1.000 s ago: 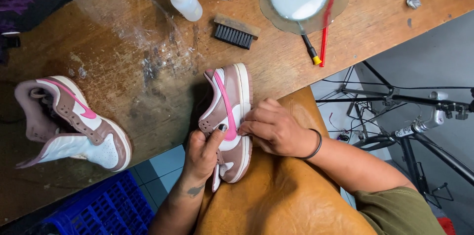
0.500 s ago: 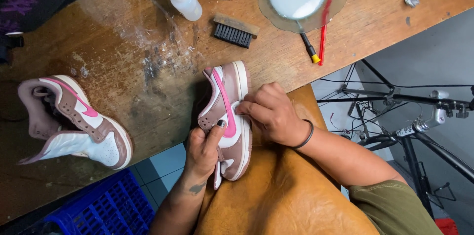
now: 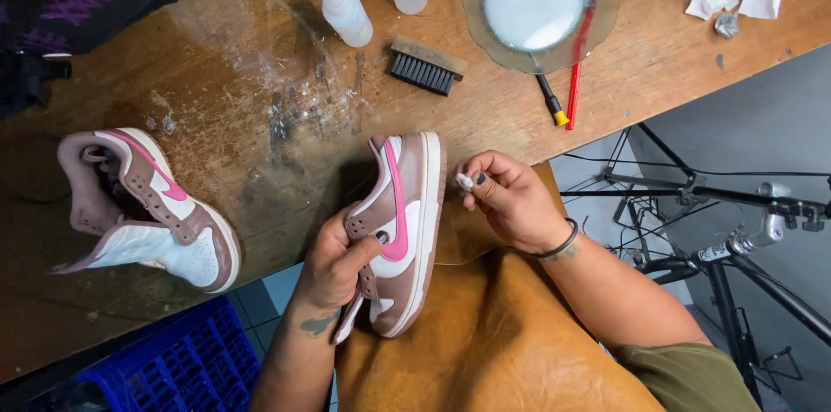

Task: Detailing and cleaning the soles and edges of sneakers using cleaning solutions and small tools.

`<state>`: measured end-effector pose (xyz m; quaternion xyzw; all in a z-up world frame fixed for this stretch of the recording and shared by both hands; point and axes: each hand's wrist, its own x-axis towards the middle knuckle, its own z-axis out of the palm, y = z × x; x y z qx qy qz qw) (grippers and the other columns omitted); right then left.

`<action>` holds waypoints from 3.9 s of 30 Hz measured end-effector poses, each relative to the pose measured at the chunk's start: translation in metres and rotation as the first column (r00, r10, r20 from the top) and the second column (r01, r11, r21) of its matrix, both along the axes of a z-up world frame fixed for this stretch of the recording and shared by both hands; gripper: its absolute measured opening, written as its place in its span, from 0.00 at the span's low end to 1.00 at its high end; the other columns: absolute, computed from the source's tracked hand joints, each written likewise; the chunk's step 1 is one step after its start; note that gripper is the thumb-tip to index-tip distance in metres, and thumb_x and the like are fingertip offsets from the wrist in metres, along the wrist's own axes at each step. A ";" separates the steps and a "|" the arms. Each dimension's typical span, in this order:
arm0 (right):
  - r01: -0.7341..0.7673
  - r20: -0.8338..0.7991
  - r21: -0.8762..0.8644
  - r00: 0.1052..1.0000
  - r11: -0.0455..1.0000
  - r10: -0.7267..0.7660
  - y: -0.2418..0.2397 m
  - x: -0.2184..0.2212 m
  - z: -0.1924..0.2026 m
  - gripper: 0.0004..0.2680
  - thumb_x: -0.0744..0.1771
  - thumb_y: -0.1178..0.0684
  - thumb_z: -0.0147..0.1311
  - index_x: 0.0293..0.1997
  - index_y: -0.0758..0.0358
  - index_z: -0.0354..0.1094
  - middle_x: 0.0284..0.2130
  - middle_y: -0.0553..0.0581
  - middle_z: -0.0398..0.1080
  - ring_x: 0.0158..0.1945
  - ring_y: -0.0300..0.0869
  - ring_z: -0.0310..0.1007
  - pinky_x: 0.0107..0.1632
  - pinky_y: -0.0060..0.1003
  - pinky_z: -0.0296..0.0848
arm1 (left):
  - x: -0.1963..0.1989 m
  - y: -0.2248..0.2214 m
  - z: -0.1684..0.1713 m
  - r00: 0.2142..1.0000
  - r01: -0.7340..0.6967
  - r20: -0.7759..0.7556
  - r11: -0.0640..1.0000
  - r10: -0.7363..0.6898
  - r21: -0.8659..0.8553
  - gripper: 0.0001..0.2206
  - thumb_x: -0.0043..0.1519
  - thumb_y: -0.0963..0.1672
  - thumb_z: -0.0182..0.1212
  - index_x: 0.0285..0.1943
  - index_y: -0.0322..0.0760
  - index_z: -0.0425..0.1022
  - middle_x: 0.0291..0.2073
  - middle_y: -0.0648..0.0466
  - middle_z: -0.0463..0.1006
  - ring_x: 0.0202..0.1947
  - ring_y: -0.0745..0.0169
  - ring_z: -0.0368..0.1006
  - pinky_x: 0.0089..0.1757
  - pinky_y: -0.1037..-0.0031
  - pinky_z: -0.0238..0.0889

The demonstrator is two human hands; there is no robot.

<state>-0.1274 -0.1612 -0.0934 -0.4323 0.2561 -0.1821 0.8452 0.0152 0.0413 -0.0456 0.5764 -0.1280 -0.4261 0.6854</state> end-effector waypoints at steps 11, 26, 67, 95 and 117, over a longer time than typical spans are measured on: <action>0.104 0.155 -0.931 0.981 0.350 0.120 -0.003 0.016 0.002 0.03 0.68 0.57 0.58 0.37 0.62 0.76 0.32 0.57 0.71 0.32 0.48 0.74 0.38 0.39 0.76 | 0.033 -0.038 -0.003 0.967 0.233 -0.092 0.972 -0.236 -0.041 0.16 0.56 0.42 0.70 0.50 0.26 0.74 0.27 0.54 0.73 0.30 0.74 0.71 0.32 0.83 0.66; 0.257 0.266 -0.944 0.964 0.206 0.015 -0.017 0.034 0.015 0.07 0.70 0.61 0.49 0.36 0.63 0.75 0.32 0.60 0.72 0.32 0.51 0.71 0.38 0.43 0.73 | 0.067 -0.041 -0.012 0.947 0.263 -0.191 0.965 -0.260 -0.010 0.16 0.48 0.40 0.63 0.45 0.24 0.75 0.29 0.43 0.76 0.32 0.55 0.76 0.35 0.67 0.72; 0.059 0.030 0.285 0.997 0.957 -0.070 -0.015 -0.023 0.008 0.04 0.70 0.57 0.54 0.46 0.66 0.66 0.36 0.64 0.71 0.32 0.41 0.79 0.41 0.34 0.84 | 0.035 0.104 -0.048 0.914 0.048 -0.377 0.963 -0.149 -0.264 0.20 0.45 0.34 0.63 0.48 0.16 0.70 0.30 0.34 0.77 0.31 0.45 0.79 0.37 0.62 0.76; -0.018 0.239 -0.033 0.971 0.999 0.025 0.001 -0.005 0.008 0.04 0.67 0.64 0.56 0.42 0.75 0.66 0.35 0.68 0.69 0.34 0.45 0.76 0.41 0.38 0.78 | 0.068 0.037 -0.048 0.939 0.067 -0.292 0.931 -0.180 -0.360 0.18 0.46 0.35 0.62 0.46 0.19 0.72 0.29 0.35 0.78 0.31 0.47 0.80 0.38 0.63 0.76; 0.275 0.260 -0.955 0.957 -0.114 0.129 -0.027 0.043 0.015 0.07 0.70 0.59 0.51 0.36 0.63 0.75 0.32 0.60 0.70 0.30 0.52 0.70 0.37 0.44 0.72 | 0.027 -0.052 0.024 0.986 0.128 -0.113 0.990 -0.121 0.053 0.12 0.49 0.36 0.59 0.41 0.32 0.71 0.28 0.52 0.72 0.32 0.64 0.71 0.38 0.71 0.70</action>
